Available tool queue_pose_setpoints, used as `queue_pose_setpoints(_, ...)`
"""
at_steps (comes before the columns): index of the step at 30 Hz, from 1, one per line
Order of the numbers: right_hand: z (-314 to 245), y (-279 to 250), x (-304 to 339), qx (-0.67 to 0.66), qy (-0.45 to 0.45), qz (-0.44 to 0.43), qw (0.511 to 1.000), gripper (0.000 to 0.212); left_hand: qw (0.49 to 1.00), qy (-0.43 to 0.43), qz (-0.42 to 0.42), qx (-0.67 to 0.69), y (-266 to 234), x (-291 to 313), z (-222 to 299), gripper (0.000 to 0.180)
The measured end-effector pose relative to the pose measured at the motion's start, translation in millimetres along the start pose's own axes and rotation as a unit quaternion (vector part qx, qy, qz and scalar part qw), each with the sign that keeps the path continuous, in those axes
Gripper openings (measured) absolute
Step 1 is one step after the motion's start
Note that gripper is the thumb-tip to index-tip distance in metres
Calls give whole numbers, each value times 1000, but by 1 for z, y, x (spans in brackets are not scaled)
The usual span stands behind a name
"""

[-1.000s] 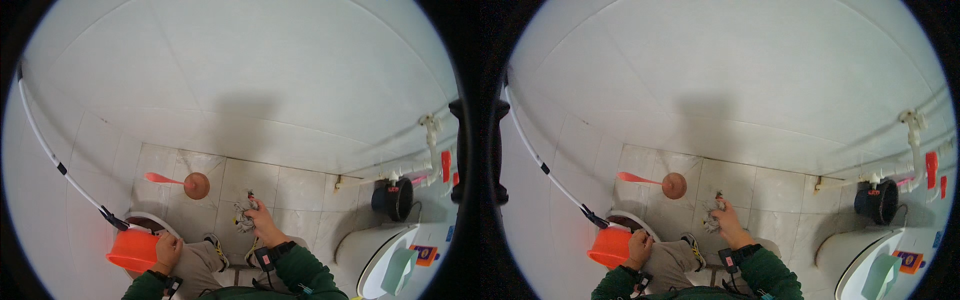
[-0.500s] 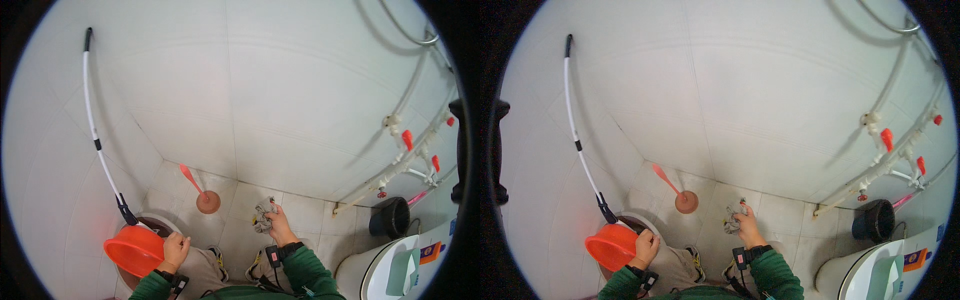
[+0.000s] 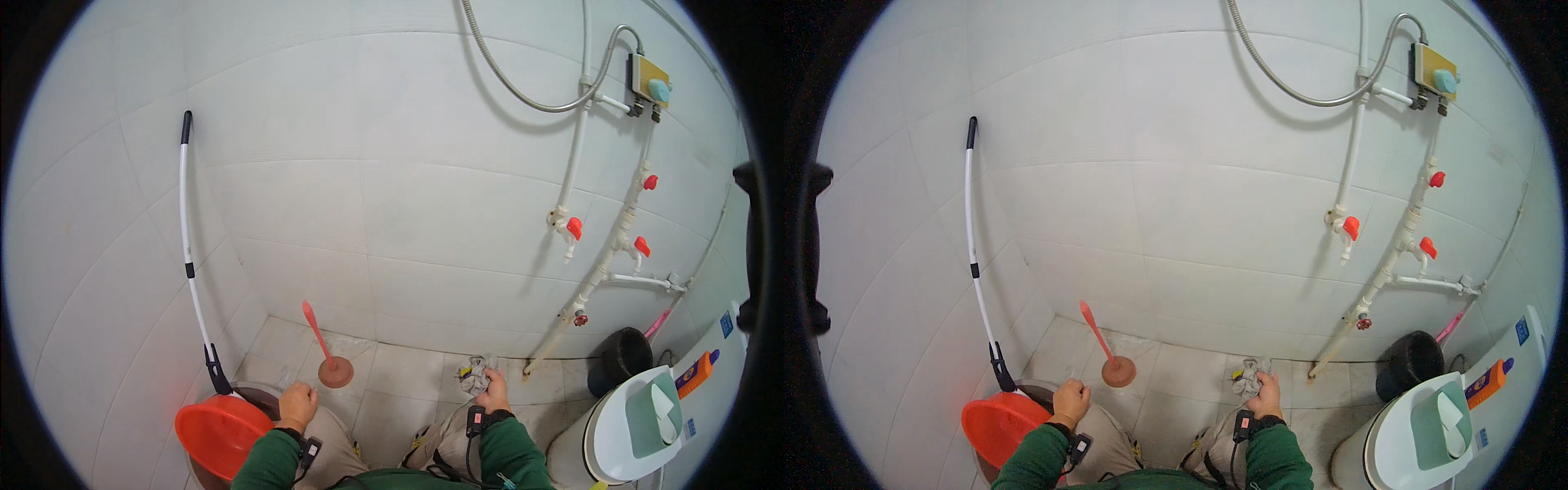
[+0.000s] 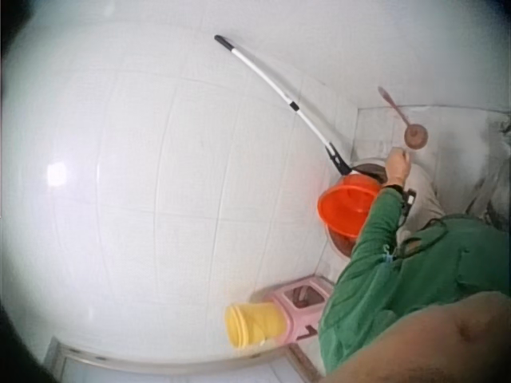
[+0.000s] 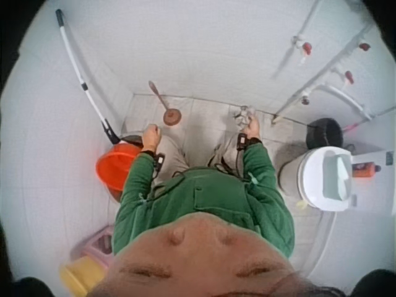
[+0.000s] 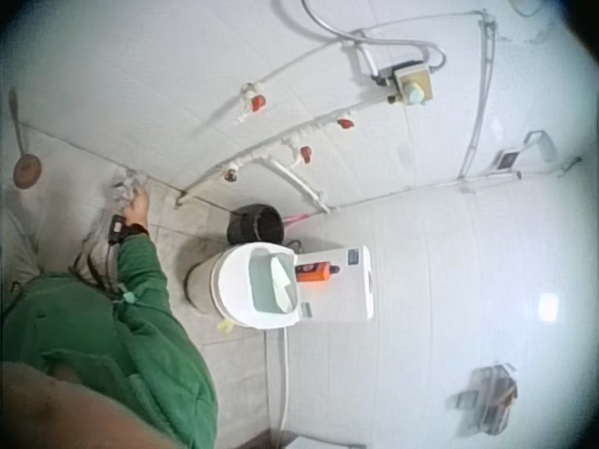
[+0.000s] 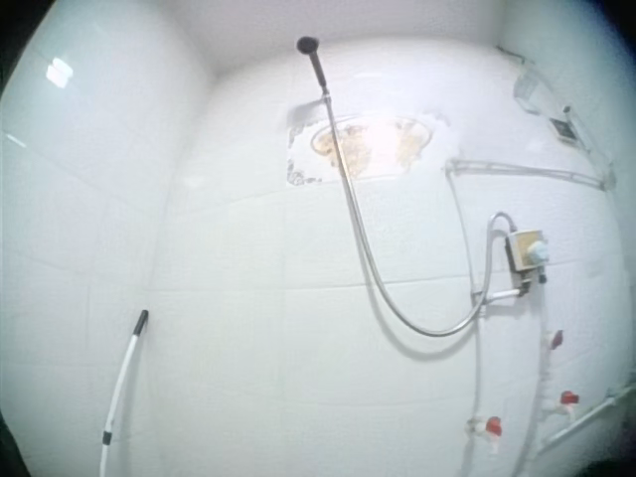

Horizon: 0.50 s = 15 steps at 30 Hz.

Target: The person wipes the tiled floor and lower wall of a bathroom using a cloth. They move a small wooden stool to access different areas and continue scrubbing the grout lines and wall base.

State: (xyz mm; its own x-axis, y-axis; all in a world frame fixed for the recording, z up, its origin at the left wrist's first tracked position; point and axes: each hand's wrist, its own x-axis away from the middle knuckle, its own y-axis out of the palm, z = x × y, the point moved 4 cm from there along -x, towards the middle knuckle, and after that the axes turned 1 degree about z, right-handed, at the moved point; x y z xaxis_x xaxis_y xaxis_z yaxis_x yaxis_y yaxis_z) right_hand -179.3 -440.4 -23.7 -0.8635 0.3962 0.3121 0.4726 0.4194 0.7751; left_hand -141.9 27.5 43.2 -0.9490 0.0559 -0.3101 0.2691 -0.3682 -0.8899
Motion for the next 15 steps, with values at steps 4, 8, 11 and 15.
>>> queue_pose_setpoints(4, -10, -4, 13, 50, -6, -10, 999, 36, 1000, 1, 11, -8, 1, 0, -1, 22)
queue_pose_setpoints(8, -12, -11, 12, 50, -8, -13, 999, 41, 1000, -11, 11, -26, 1, 2, -7, 21)
queue_pose_setpoints(11, -12, -15, 6, 47, -1, -37, 998, 43, 999, -3, 16, -44, 0, 3, -10, 21)
queue_pose_setpoints(15, -7, -12, 2, 37, 4, -71, 997, 46, 998, 5, 36, -51, -2, 5, -14, 22)
